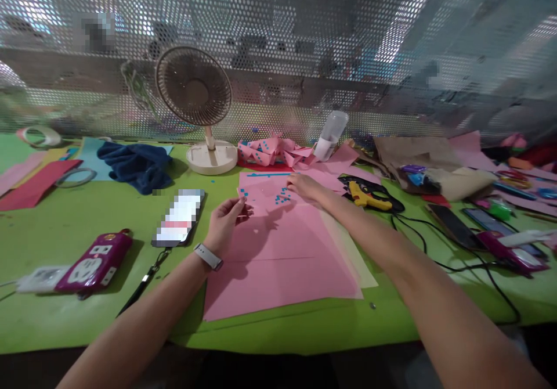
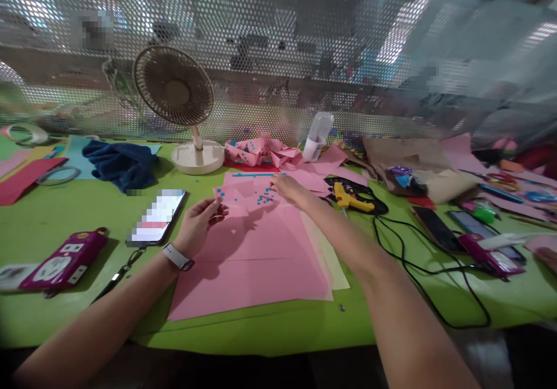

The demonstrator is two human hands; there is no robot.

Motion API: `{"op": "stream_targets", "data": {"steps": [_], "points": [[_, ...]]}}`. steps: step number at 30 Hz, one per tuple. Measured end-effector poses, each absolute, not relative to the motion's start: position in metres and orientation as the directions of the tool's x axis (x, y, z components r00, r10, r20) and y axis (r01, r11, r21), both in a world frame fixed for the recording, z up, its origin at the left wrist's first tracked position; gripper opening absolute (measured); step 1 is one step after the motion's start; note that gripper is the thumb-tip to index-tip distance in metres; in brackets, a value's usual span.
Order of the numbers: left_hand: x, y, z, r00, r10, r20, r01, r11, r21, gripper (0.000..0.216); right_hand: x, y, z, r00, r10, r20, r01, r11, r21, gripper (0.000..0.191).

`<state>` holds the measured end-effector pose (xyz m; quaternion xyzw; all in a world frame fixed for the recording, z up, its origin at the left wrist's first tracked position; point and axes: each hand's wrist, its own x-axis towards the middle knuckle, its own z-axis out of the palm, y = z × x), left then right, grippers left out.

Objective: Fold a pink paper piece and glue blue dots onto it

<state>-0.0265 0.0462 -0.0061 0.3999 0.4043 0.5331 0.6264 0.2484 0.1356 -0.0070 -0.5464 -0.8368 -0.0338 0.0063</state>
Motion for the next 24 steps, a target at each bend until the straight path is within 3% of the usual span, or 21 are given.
{"op": "stream_targets", "data": {"steps": [15, 24], "points": [[-0.026, 0.046, -0.005, 0.107, 0.990, -0.093, -0.344, 0.125, 0.931, 0.047, 0.233, 0.140, -0.015, -0.424, 0.906, 0.013, 0.904, 0.422, 0.062, 0.028], [-0.026, 0.046, -0.010, 0.137, 0.988, -0.074, -0.339, 0.117, 0.933, 0.048, 0.254, 0.128, -0.010, -0.279, 0.954, 0.113, 0.952, 0.291, -0.100, 0.017]]}}
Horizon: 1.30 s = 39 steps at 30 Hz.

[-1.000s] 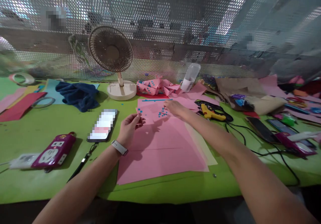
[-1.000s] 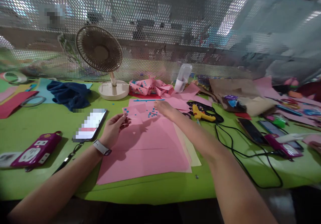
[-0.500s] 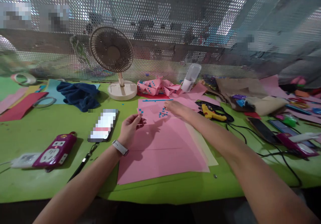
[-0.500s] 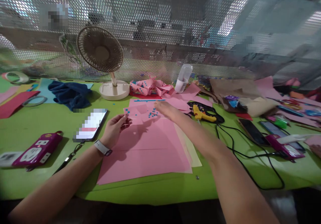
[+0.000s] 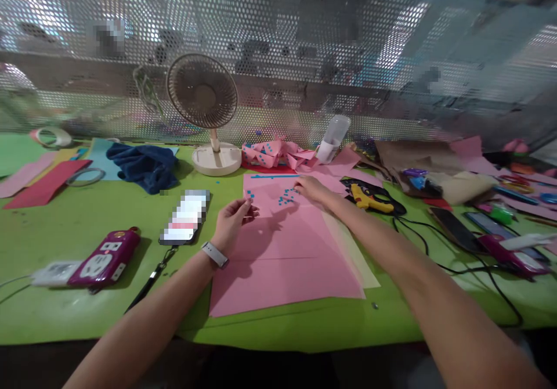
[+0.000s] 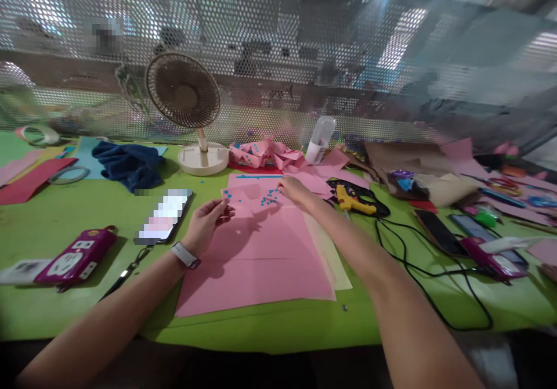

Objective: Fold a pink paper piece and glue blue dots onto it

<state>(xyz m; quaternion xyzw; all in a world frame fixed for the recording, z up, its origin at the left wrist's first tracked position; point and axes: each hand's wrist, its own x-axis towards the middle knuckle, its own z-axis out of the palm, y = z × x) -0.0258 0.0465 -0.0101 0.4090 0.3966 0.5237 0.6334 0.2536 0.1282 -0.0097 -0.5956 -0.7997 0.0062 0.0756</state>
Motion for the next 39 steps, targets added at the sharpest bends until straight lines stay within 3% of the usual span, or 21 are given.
{"op": "stream_targets", "data": {"steps": [10, 15, 23, 28, 39], "points": [[-0.030, 0.050, -0.007, 0.104, 0.991, -0.079, -0.360, 0.112, 0.926, 0.052, 0.257, 0.114, 0.005, -0.179, 0.971, 0.157, 0.922, 0.222, -0.319, 0.013], [-0.028, 0.048, -0.010, 0.138, 0.985, -0.100, -0.323, 0.140, 0.936, 0.050, 0.234, 0.070, 0.007, -0.164, 0.951, 0.262, 0.917, 0.245, -0.316, 0.012], [-0.024, 0.041, -0.016, 0.240, 0.964, -0.118, -0.230, 0.175, 0.957, 0.049, 0.193, 0.001, -0.022, -0.359, 0.867, 0.345, 0.849, 0.457, -0.265, 0.015], [-0.023, 0.040, -0.018, 0.302, 0.950, -0.083, -0.148, 0.133, 0.980, 0.045, 0.199, 0.006, -0.026, -0.343, 0.867, 0.362, 0.830, 0.460, -0.314, 0.013], [-0.022, 0.039, -0.015, 0.247, 0.966, -0.079, -0.145, 0.117, 0.983, 0.046, 0.205, 0.009, -0.032, -0.334, 0.866, 0.372, 0.765, 0.480, -0.431, 0.009]]}}
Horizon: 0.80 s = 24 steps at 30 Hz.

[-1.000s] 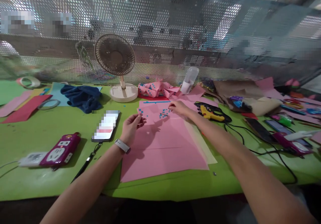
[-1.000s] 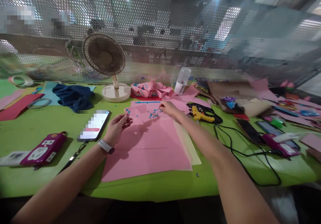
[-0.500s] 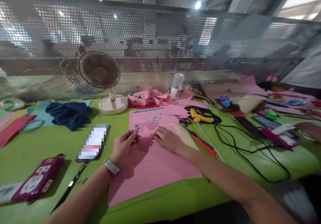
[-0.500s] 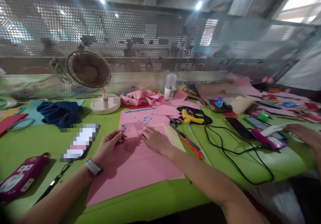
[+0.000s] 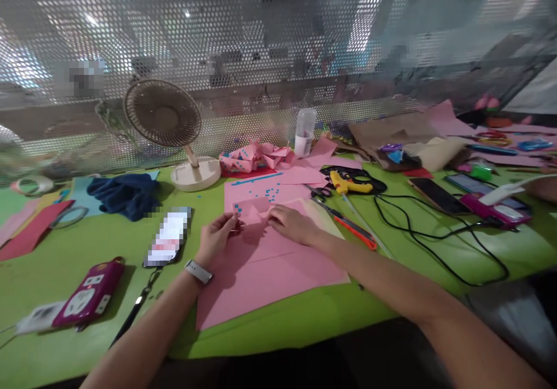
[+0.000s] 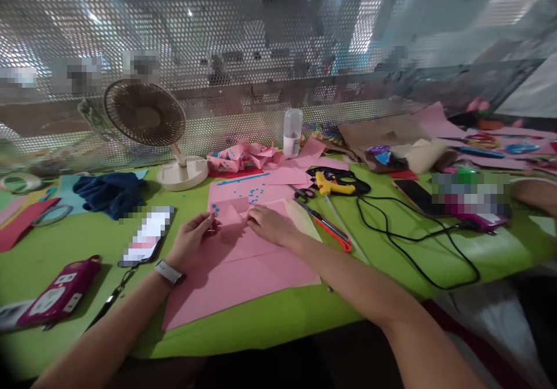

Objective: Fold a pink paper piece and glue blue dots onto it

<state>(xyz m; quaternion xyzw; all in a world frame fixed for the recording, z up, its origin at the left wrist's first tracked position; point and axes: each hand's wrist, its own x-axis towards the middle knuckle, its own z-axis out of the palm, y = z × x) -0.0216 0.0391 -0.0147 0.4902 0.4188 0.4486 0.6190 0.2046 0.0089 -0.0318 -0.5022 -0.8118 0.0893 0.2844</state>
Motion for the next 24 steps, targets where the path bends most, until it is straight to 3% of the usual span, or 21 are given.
{"op": "stream_targets", "data": {"steps": [24], "points": [[-0.0216, 0.0391, -0.0169, 0.293, 0.954, -0.065, -0.121, 0.104, 0.987, 0.043, 0.2066, 0.0109, -0.0352, -0.306, 0.886, 0.349, 0.745, 0.451, -0.492, 0.012]]}}
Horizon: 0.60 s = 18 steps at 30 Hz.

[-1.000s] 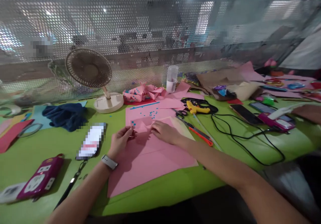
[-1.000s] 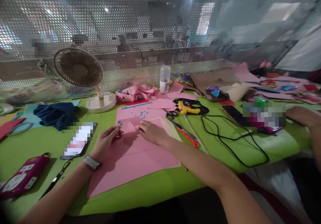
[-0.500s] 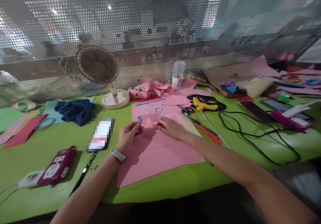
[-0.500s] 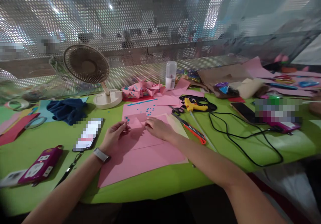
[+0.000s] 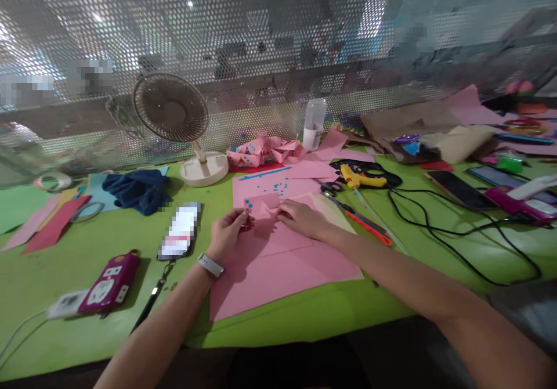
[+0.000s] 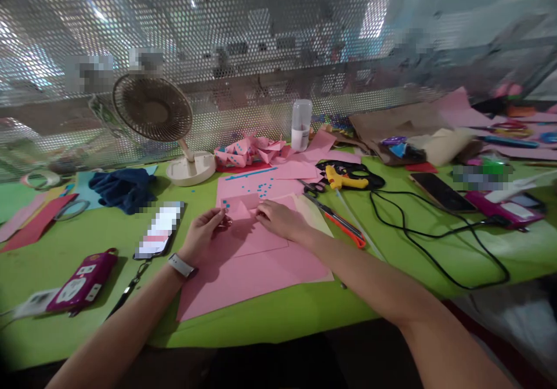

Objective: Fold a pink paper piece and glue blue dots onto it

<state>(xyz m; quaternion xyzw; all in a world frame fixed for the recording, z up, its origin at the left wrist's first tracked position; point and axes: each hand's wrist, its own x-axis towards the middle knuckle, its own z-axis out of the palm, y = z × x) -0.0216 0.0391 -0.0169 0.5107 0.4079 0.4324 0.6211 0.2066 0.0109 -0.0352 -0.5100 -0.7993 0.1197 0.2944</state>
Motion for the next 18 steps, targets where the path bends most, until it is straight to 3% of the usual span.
{"op": "stream_targets", "data": {"steps": [18], "points": [[-0.0217, 0.0402, -0.0165, 0.292, 0.955, -0.057, -0.113, 0.094, 0.989, 0.042, 0.2063, 0.0119, -0.0357, -0.283, 0.890, 0.357, 0.741, 0.439, -0.508, 0.009]]}}
